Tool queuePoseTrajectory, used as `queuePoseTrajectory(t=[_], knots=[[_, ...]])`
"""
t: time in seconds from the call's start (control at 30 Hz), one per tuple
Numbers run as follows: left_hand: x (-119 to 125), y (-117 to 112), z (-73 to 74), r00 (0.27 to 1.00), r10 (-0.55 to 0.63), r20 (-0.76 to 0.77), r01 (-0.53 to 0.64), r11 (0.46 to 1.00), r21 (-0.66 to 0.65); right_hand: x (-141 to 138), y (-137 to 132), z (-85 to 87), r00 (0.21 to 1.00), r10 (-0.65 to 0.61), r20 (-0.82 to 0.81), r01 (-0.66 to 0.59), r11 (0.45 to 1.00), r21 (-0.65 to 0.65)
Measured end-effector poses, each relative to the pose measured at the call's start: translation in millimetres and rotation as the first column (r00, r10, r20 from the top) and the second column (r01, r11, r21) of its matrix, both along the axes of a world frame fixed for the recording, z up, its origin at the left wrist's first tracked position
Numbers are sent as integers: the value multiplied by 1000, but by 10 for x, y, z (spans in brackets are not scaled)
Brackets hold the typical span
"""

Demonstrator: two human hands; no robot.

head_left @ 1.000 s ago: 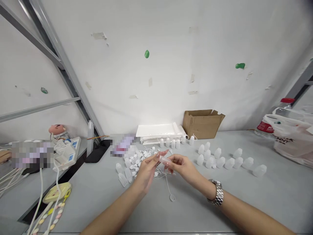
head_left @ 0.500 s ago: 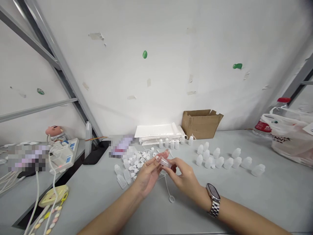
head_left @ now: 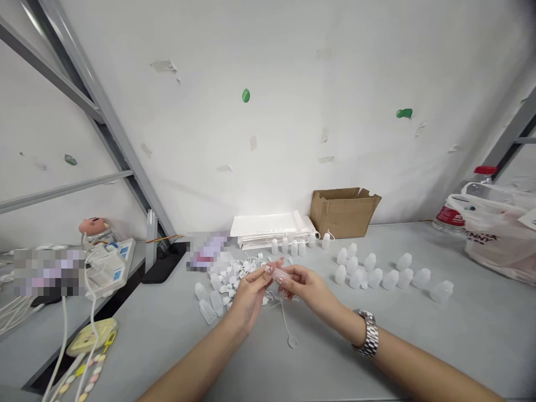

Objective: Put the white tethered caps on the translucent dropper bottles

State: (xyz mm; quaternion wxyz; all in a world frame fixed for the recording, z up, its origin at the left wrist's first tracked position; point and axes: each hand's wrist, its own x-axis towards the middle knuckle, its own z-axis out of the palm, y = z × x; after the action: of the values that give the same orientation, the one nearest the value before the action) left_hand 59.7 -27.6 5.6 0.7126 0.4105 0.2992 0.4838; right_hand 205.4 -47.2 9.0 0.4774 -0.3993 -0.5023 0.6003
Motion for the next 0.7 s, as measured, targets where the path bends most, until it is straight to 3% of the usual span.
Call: queuePoseTrajectory(t=[0.1, 0.33, 0.5, 0.7], knots=[[-11, 8, 15, 1000, 7, 4, -7, 1000, 2, -18, -14, -9, 992, -95, 78, 89, 993, 72], [-2, 3, 7, 998, 58, -18, -57, 998, 35, -28, -42, -27, 999, 3, 34, -4, 999, 32], [37, -28, -7, 1000, 12, 0, -12, 999, 31, -36, -50, -71, 983, 83, -163, -93, 994, -51], [15, -81, 88, 994, -89, 58, 86, 995, 53, -3, -60, -33, 890, 244, -384, -283, 958, -47]])
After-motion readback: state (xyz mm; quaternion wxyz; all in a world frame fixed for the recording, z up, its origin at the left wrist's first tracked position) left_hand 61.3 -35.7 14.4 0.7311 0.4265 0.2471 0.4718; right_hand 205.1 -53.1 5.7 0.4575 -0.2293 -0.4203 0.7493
